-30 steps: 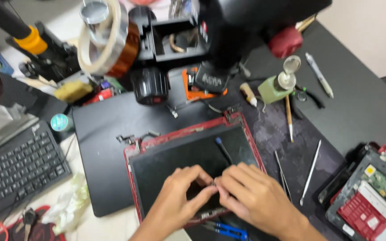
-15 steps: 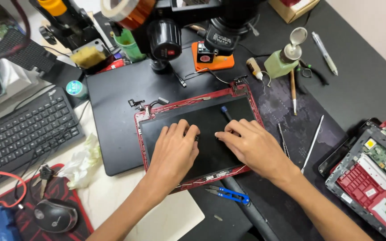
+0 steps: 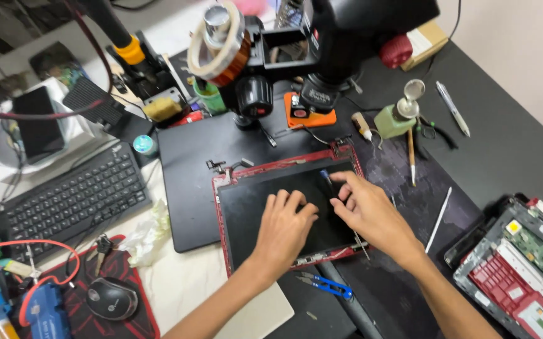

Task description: The person repairs a disassembled laptop at a workbench. They use a screwdriver to unscrew components from the screen bezel and hinge area, manipulate small hinge and bracket parts by hand, reposition the screen assembly, and work on the exposed laptop chassis with a screwdriver.

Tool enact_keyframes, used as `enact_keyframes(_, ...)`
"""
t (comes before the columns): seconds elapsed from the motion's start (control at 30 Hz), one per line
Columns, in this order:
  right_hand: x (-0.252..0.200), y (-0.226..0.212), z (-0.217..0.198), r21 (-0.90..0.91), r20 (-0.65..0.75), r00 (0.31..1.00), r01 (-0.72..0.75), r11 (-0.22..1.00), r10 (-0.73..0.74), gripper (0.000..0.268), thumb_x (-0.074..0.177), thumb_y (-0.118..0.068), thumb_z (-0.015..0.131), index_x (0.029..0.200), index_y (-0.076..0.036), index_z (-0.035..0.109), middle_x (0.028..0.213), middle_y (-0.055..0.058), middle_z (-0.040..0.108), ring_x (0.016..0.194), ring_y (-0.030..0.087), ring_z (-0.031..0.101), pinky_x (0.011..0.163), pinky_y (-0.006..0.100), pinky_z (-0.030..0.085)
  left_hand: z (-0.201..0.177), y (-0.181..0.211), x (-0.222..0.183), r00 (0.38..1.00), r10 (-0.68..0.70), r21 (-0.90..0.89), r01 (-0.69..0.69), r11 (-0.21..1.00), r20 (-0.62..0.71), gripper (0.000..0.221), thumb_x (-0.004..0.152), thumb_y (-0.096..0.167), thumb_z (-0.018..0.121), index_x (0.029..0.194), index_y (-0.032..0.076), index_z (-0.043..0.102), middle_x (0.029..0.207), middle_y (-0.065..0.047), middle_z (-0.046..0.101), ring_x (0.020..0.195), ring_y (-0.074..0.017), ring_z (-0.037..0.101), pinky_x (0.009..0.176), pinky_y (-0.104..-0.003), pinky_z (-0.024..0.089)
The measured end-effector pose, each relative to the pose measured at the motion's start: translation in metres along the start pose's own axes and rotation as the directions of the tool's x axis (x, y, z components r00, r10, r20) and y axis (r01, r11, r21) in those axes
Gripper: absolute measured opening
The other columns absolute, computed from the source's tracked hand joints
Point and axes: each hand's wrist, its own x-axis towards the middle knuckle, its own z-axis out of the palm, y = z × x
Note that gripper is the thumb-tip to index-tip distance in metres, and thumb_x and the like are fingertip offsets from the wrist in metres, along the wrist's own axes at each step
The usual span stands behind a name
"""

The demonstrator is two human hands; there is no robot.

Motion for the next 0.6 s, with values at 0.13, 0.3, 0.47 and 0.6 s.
enact_keyframes(0.13,0.008,0.016,-0.016,0.117,0.005,1.000,0.007,0.993,-0.008,0.032,0.091,-0.011,0.070,0.122,-0.004,0.066,0.082,0.006,0.064,0.067,0.014,0.060,0.060,0.030,0.053,0.011,-0.001,0.000,1.000,0.025,0.058,-0.025,0.998,-0.002,0.008,0.086,0.006,0.070,0.093,0.006,0.068,0.095,-0.009,0.058,0.093,-0.0283,0.054,0.083,-0.040,0.041)
enact_keyframes(0.3,0.012,0.011,-0.044,0.423,-0.031,0.999,0.024,0.906,-0.012,0.026,0.097,-0.007,0.060,0.122,-0.001,0.065,0.093,0.005,0.068,0.082,0.012,0.068,0.074,0.026,0.056,0.017,-0.010,-0.001,0.996,0.084,0.116,-0.085,0.990,0.013,0.017,0.080,-0.002,0.067,0.096,0.003,0.063,0.097,-0.011,0.056,0.095,-0.0290,0.053,0.086,-0.039,0.041)
enact_keyframes(0.47,-0.004,0.003,-0.055,0.665,-0.330,0.943,0.268,0.697,-0.048,0.021,0.103,0.000,0.054,0.124,0.005,0.052,0.113,0.012,0.059,0.101,0.028,0.072,0.092,0.041,0.061,0.018,-0.013,-0.003,0.970,-0.244,-0.534,0.213,0.818,0.013,0.010,0.094,-0.007,0.066,0.101,-0.002,0.061,0.091,-0.011,0.063,0.089,-0.0261,0.061,0.080,-0.036,0.050)
enact_keyframes(0.6,-0.014,0.006,-0.049,0.723,-0.392,0.918,0.345,0.599,-0.055,0.028,0.103,0.004,0.054,0.129,0.002,0.048,0.114,0.013,0.060,0.104,0.035,0.071,0.094,0.046,0.061,0.005,-0.011,0.007,0.888,-0.421,-0.817,0.376,0.438,0.183,0.012,0.095,0.002,0.070,0.100,0.002,0.059,0.091,-0.006,0.067,0.086,-0.0157,0.065,0.081,-0.029,0.052)
